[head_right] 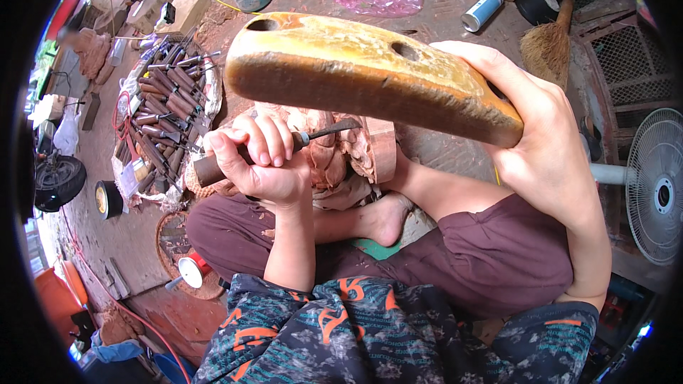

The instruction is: The person is carving a large wooden sculpture of a reclining figure, likely a Buddha, using a chisel and a wooden mallet. They repeatedly strike the chisel to shape the wood, occasionally switching tools from a nearby collection on the floor.

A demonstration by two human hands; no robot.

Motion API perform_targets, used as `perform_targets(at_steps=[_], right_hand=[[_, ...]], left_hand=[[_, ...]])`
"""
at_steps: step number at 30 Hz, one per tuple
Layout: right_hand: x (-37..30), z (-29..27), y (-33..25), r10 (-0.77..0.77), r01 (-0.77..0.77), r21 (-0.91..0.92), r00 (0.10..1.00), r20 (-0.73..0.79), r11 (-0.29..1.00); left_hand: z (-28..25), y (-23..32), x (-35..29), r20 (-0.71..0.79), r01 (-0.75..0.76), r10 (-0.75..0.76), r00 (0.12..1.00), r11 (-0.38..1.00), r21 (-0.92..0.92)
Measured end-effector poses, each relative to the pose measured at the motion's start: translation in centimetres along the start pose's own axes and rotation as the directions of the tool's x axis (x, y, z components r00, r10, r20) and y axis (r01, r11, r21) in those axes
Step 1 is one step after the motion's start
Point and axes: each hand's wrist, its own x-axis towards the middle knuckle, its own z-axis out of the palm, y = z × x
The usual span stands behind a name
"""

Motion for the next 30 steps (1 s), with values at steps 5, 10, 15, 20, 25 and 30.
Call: perform_targets(at_steps=[5,10,15,20,25,30], right_hand=[[0.2,0.1,-0.5,0.022,-0.022,-0.008,1.0,-0.004,1.0],[-2.1,-0.2,-0.7,0.111,-0.129,-0.11,0.981,-0.162,0.985],[-5.9,-1.4,0.6,0.177,-0.247,-0.406,0.963,-0.202,0.88],[-8.1,-1.5,0.3,0.305,-0.379,-0.34,0.919,-0.252,0.861],[-8.8,-1.3,0.1,0.152,-0.277,-0.42,0.939,-0.307,0.864],[-8.6,-1.3,0.4,-0.095,-0.064,-0.485,0.95,-0.296,0.872]], left_hand=[[1.0,-0.1,1.8,0.007,0.041,-0.04,0.999,0.993,-0.108],[4.4,1.7,1.0,0.431,-0.129,0.1,0.897,0.991,0.038],[7.1,2.5,-3.9,0.933,-0.524,-0.074,0.352,0.81,0.262],[4.4,0.9,-6.5,0.874,-0.55,0.141,0.465,0.82,0.16],[4.3,0.4,-5.4,0.84,-0.551,0.227,0.494,0.829,0.1],[4.1,0.1,-5.4,0.822,-0.554,0.226,0.523,0.823,0.125]])
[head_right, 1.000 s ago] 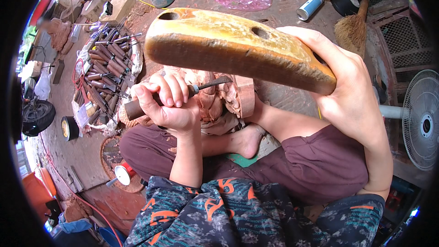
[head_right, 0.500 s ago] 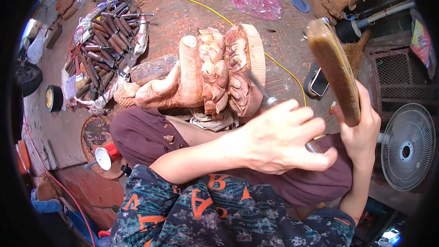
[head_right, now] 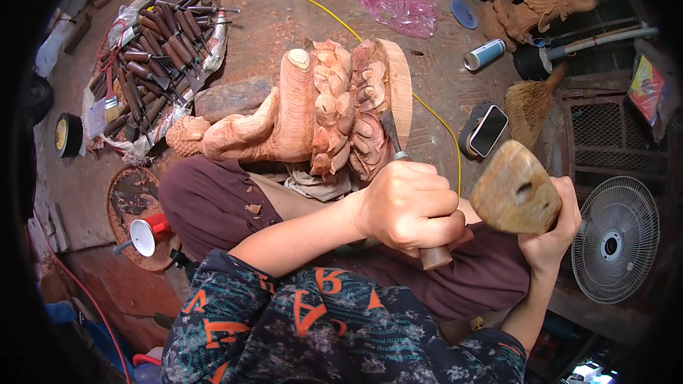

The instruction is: The person is carving a large wooden sculpture of a reclining figure, likely a Buddha, using a chisel and a wooden mallet. They repeatedly strike the chisel to shape the wood, occasionally switching tools from a nearby collection on the floor.

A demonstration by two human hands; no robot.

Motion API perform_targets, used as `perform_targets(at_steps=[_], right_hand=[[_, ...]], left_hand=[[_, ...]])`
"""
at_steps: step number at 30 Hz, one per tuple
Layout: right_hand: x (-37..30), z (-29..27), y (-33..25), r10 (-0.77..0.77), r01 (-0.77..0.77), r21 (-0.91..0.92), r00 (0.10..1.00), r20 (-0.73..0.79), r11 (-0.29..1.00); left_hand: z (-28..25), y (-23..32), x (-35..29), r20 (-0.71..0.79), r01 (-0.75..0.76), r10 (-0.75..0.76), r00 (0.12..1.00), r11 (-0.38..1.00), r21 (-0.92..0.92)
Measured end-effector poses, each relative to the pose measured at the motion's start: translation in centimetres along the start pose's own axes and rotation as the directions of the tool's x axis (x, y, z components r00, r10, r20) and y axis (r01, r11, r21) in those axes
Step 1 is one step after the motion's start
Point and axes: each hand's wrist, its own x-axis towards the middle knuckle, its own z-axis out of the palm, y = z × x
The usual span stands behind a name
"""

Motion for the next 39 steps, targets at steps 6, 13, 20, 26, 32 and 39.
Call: perform_targets(at_steps=[6,13,20,26,32,39], right_hand=[[-0.5,-0.3,0.1,0.059,-0.06,0.085,0.998,0.013,0.995],[-0.1,0.2,1.6,-0.452,0.529,0.241,0.836,-0.31,0.814],[0.3,1.1,-0.1,-0.352,0.518,0.453,0.845,-0.403,0.726],[-0.5,-1.0,-1.9,-0.218,0.231,0.101,0.969,-0.12,0.968],[2.6,-3.2,-2.2,-0.321,0.351,-0.136,0.926,0.199,0.927],[4.8,-3.4,-2.8,-0.342,0.397,-0.123,0.883,0.32,0.91]], left_hand=[[-0.7,-0.3,0.5,-0.001,0.016,-0.016,1.0,1.0,-0.014],[-1.2,-0.6,1.3,-0.048,0.052,-0.053,0.997,0.998,-0.023],[-2.0,-1.0,1.7,-0.116,0.109,-0.111,0.987,0.994,-0.027],[-2.5,-1.7,1.9,-0.098,0.123,-0.126,0.987,0.992,-0.039],[-3.0,-2.7,1.9,-0.099,0.105,-0.117,0.988,0.988,-0.114],[-3.5,-3.1,1.7,-0.081,0.069,-0.082,0.993,0.984,-0.162]])
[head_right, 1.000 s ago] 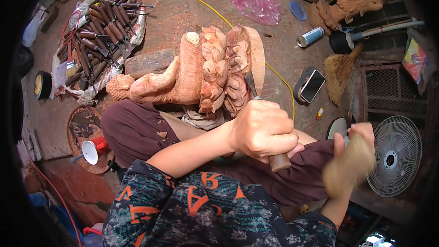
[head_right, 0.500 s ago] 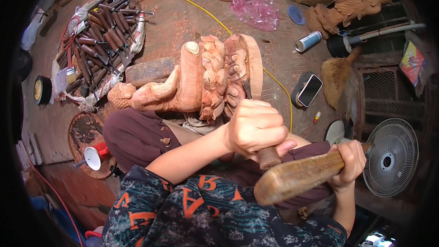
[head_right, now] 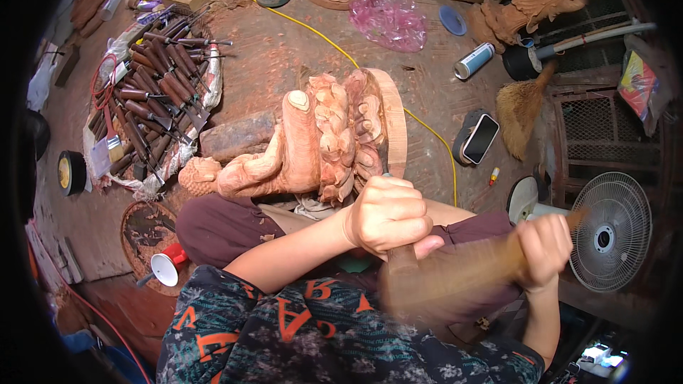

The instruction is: The person is carving a large wooden sculpture of a reclining figure, likely a Buddha, using a chisel and a wooden mallet. They repeatedly strike the chisel to shape the wood, occasionally switching tools from a nearby collection on the floor.

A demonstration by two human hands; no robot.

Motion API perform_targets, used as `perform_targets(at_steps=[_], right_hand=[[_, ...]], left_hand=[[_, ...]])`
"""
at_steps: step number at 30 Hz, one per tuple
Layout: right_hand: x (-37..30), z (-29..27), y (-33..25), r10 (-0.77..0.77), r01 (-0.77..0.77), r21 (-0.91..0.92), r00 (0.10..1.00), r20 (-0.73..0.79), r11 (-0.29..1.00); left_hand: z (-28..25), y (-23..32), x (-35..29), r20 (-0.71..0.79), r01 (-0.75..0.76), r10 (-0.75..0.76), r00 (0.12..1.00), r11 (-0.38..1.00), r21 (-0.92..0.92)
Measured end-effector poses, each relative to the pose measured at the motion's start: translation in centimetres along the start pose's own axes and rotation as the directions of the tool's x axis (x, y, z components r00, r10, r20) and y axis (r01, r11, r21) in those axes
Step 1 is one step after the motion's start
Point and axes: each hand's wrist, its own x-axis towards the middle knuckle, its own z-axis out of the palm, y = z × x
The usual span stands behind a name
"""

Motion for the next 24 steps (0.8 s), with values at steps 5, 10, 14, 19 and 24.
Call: perform_targets(at_steps=[5,10,14,19,24], right_hand=[[0.2,1.9,-1.1,0.087,0.182,0.431,0.841,-0.534,0.884],[0.3,0.5,-1.3,0.06,-0.051,0.053,0.98,-0.187,0.997],[0.1,1.9,-1.3,0.042,0.248,0.373,0.783,-0.62,0.894],[0.2,0.8,-2.5,0.1,-0.076,0.099,0.961,-0.259,0.992],[1.3,1.0,-2.0,0.029,-0.008,0.09,0.974,-0.224,0.996]], left_hand=[[-0.3,0.3,0.3,-0.016,0.023,-0.024,1.0,0.998,-0.064],[-0.9,-0.1,0.1,-0.02,0.039,-0.041,0.999,0.993,-0.111],[-0.9,-0.2,0.1,-0.054,0.039,-0.047,0.997,0.989,-0.14],[-1.6,-0.2,0.1,-0.073,0.095,-0.101,0.992,0.992,-0.084],[-1.8,-0.3,0.1,-0.073,0.087,-0.095,0.993,0.991,-0.103]])
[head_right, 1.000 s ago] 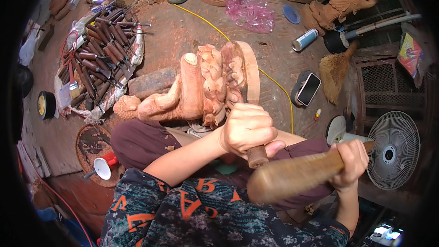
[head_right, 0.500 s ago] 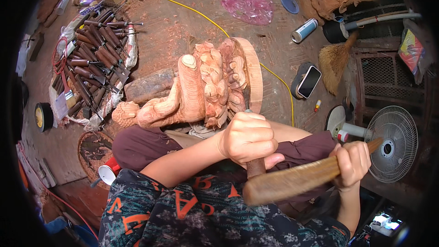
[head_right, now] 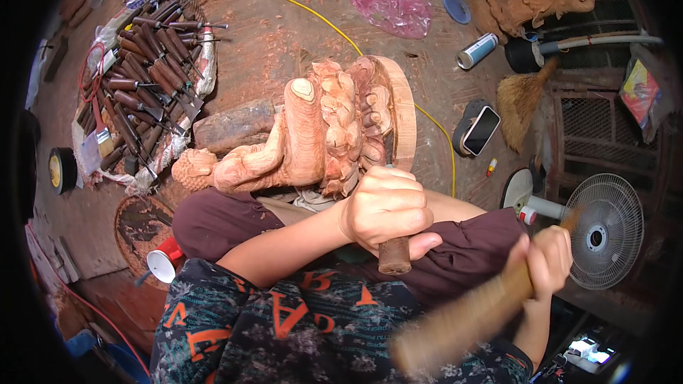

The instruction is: The person is carving a large wooden sculpture of a reclining figure, likely a Buddha, using a chisel and a wooden mallet. They repeatedly strike the chisel to shape the wood, occasionally switching tools from a nearby collection on the floor.

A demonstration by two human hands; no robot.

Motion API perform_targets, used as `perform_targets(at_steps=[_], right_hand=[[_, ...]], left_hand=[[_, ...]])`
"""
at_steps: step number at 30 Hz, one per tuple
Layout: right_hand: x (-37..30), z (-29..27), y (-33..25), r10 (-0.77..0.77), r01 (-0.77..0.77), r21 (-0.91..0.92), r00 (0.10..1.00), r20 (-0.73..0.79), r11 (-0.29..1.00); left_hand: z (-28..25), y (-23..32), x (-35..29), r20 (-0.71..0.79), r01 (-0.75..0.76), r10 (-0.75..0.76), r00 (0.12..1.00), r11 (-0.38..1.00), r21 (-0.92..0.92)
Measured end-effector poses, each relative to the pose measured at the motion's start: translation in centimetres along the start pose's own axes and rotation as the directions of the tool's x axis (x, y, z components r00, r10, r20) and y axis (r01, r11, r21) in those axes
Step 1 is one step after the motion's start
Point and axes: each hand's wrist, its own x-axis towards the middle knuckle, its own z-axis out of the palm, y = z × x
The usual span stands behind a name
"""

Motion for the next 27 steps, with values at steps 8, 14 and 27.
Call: perform_targets(at_steps=[8,14,27], right_hand=[[0.1,0.5,-0.2,0.048,-0.037,-0.082,0.991,0.128,0.996],[-0.9,1.7,-0.3,0.071,-0.071,0.01,0.997,-0.02,0.997],[-0.6,2.0,-1.2,0.02,-0.019,-0.024,1.0,0.013,1.0]], left_hand=[[0.1,0.3,-0.4,0.033,-0.023,0.021,0.999,0.998,0.066],[1.2,2.1,-1.1,0.07,-0.062,0.057,0.996,0.995,0.075],[0.9,1.2,-1.1,0.023,-0.042,0.041,0.999,0.999,0.013]])
